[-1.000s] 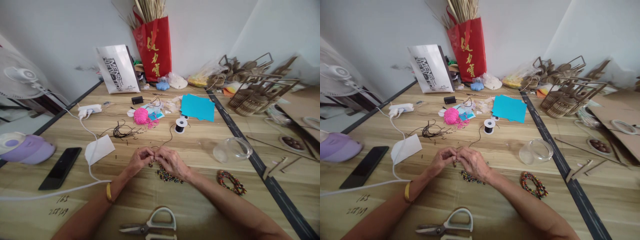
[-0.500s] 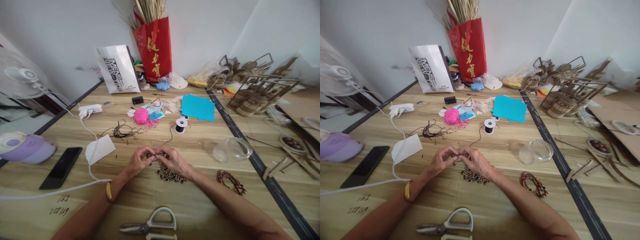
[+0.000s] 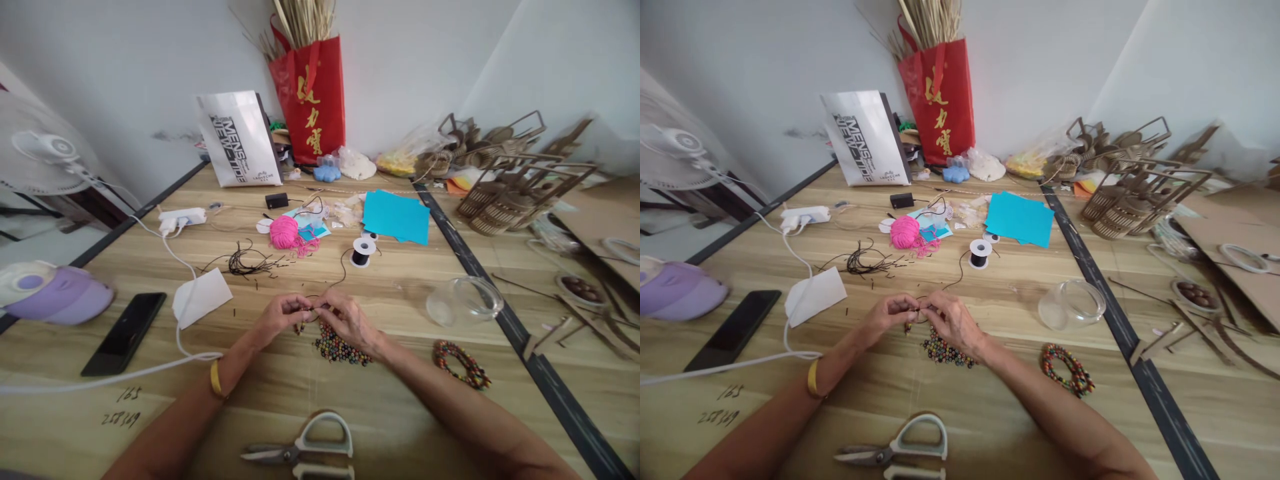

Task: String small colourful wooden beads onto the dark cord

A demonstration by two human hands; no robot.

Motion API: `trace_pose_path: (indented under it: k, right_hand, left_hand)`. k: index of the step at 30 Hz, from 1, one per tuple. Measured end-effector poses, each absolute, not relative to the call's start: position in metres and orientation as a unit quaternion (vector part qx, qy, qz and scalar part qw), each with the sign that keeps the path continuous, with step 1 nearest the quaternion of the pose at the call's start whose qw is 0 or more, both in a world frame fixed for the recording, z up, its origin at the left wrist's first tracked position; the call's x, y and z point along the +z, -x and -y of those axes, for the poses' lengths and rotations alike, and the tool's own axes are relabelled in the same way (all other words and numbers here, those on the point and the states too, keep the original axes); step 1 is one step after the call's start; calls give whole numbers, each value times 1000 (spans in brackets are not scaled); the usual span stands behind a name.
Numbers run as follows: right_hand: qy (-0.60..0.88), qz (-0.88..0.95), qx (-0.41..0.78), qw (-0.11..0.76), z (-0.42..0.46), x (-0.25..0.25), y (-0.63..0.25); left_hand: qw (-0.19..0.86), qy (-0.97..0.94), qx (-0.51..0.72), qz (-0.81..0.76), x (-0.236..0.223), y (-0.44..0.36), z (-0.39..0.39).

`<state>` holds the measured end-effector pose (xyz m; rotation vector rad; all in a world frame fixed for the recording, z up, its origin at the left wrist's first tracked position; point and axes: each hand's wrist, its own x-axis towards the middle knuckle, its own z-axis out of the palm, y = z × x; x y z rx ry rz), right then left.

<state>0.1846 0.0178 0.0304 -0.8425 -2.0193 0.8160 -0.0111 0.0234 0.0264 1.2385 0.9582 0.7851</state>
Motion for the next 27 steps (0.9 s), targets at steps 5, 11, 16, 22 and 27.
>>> trace_pose_path:
  k: [5, 11, 16, 22, 27]
  right_hand:
    - [340, 794, 311, 397, -16, 30, -185]
    - [333, 810, 292, 385, -18, 25, -187]
    - [375, 838, 208, 337, -18, 34, -193]
    - [303, 917, 171, 193, 20, 68, -199]
    - [186, 958, 212, 45, 79, 88, -199]
  left_hand:
    - [671, -492, 357, -425, 24, 12, -25]
    - [703, -473, 339, -408, 22, 9, -24]
    - [690, -457, 374, -420, 28, 8, -27]
    - [662, -433, 424, -441, 28, 17, -32]
    - [663, -377, 469, -446, 21, 30, -34]
